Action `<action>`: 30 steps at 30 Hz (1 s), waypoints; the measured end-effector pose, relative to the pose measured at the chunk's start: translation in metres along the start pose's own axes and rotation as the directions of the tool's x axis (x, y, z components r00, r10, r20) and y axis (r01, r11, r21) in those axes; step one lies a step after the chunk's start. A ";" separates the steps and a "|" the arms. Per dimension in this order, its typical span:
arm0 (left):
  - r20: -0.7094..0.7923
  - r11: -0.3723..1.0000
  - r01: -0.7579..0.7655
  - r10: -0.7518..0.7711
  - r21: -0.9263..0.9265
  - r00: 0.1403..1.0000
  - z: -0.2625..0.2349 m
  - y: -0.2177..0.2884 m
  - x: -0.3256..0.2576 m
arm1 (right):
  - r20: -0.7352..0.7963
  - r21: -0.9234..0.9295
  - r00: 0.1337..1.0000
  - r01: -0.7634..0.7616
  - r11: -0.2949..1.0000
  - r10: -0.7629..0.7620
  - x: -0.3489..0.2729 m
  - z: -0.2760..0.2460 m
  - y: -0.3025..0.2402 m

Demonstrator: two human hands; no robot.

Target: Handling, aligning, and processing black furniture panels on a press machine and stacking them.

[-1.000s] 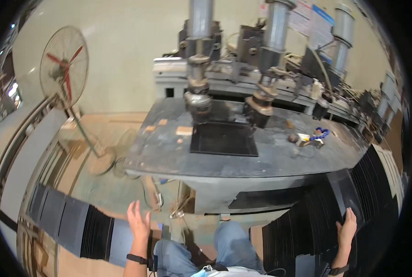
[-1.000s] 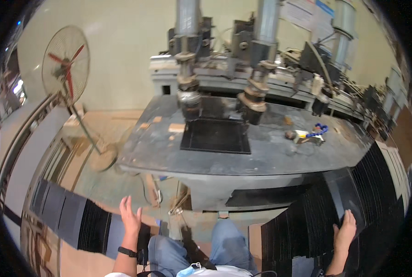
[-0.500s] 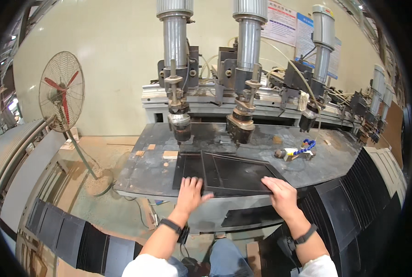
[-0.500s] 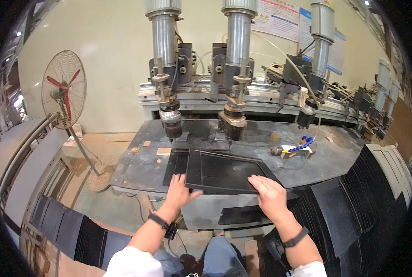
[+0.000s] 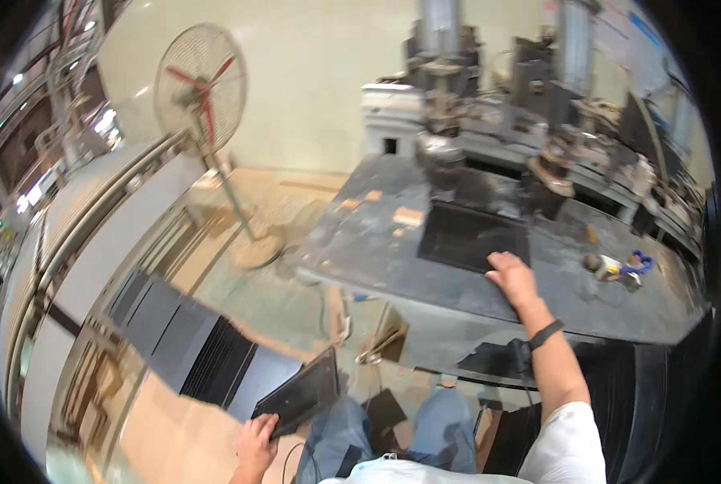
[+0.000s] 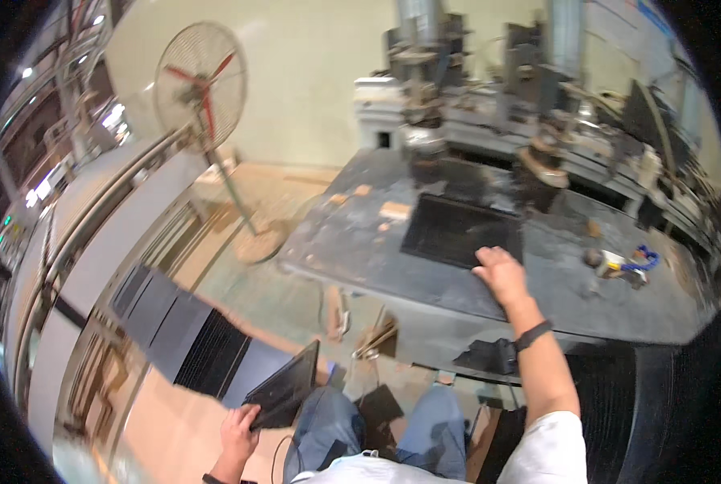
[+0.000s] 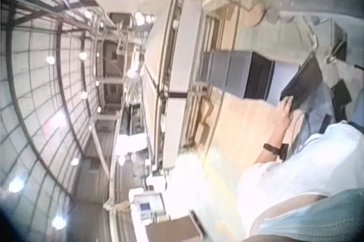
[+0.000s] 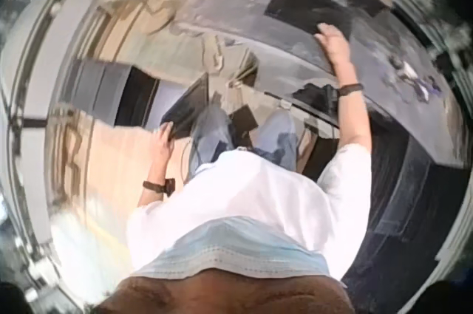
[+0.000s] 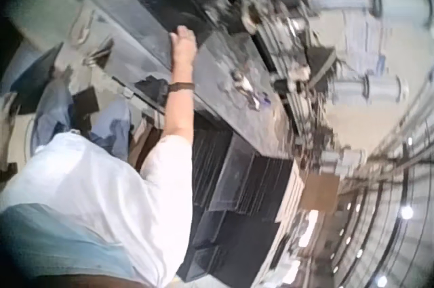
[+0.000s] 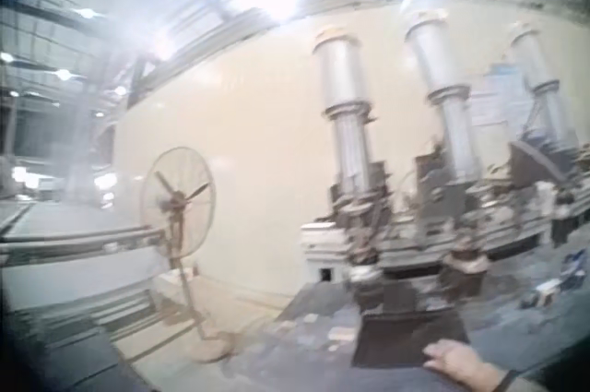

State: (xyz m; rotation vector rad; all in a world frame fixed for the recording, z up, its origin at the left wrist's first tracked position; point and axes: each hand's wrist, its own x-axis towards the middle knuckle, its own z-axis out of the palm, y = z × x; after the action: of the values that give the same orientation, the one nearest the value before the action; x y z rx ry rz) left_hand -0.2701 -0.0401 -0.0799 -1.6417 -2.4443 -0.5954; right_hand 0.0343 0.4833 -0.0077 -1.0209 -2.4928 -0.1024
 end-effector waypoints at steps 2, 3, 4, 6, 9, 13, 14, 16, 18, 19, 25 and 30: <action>0.006 0.988 0.145 -0.146 0.044 0.989 0.014 -0.025 -0.023 | -0.037 -0.017 0.999 0.030 0.999 -0.031 0.005 0.009 0.003; 0.008 0.979 0.191 -0.192 0.077 0.981 0.019 -0.037 -0.026 | -0.041 -0.039 0.999 0.028 0.999 -0.029 0.005 0.008 0.004; -0.005 0.975 0.203 -0.204 0.086 0.979 0.027 -0.046 -0.027 | -0.040 -0.071 0.998 0.046 0.996 -0.049 0.003 0.007 0.010; -0.033 0.970 0.229 -0.227 0.079 0.973 0.044 -0.063 -0.016 | -0.058 -0.139 0.995 0.068 0.988 -0.077 0.002 0.004 -0.001; -0.028 0.941 0.270 -0.270 0.204 0.962 0.085 -0.076 0.000 | -0.065 -0.119 0.995 0.068 0.991 -0.076 -0.004 -0.017 -0.031; 0.039 0.840 0.419 -0.459 0.346 0.887 0.150 -0.099 -0.003 | -0.075 0.057 0.996 0.053 0.997 -0.049 -0.045 -0.058 -0.065; 0.079 0.821 0.473 -0.521 0.320 0.850 0.165 -0.108 -0.009 | -0.072 0.041 0.997 0.031 0.999 -0.028 -0.062 -0.075 -0.071; 0.137 0.809 0.518 -0.567 0.277 0.812 0.179 -0.098 -0.001 | -0.068 -0.002 0.997 -0.029 1.000 0.029 -0.107 -0.114 -0.053; 0.229 0.772 0.594 -0.635 0.227 0.737 0.187 -0.105 -0.002 | -0.110 -0.086 0.985 -0.146 0.986 0.136 -0.152 -0.155 -0.042; 0.264 0.748 0.615 -0.664 0.249 0.700 0.189 -0.111 -0.004 | -0.123 -0.108 0.967 -0.238 0.965 0.225 -0.178 -0.173 -0.033; 0.340 0.736 0.635 -0.674 0.232 0.657 0.180 -0.110 0.014 | -0.231 -0.542 0.721 -0.653 0.529 0.653 -0.408 -0.279 0.027; -0.159 0.947 0.312 -0.321 -0.077 0.934 0.173 -0.086 0.091 | -0.378 -0.448 0.591 -0.790 0.418 0.712 -0.389 -0.247 -0.051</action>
State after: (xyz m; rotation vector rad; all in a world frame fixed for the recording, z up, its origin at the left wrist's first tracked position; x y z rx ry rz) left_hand -0.3666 0.0787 -0.2293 -1.1597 -2.6001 -0.8097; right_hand 0.3358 0.1367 0.0532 -2.2356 -1.6278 -0.6544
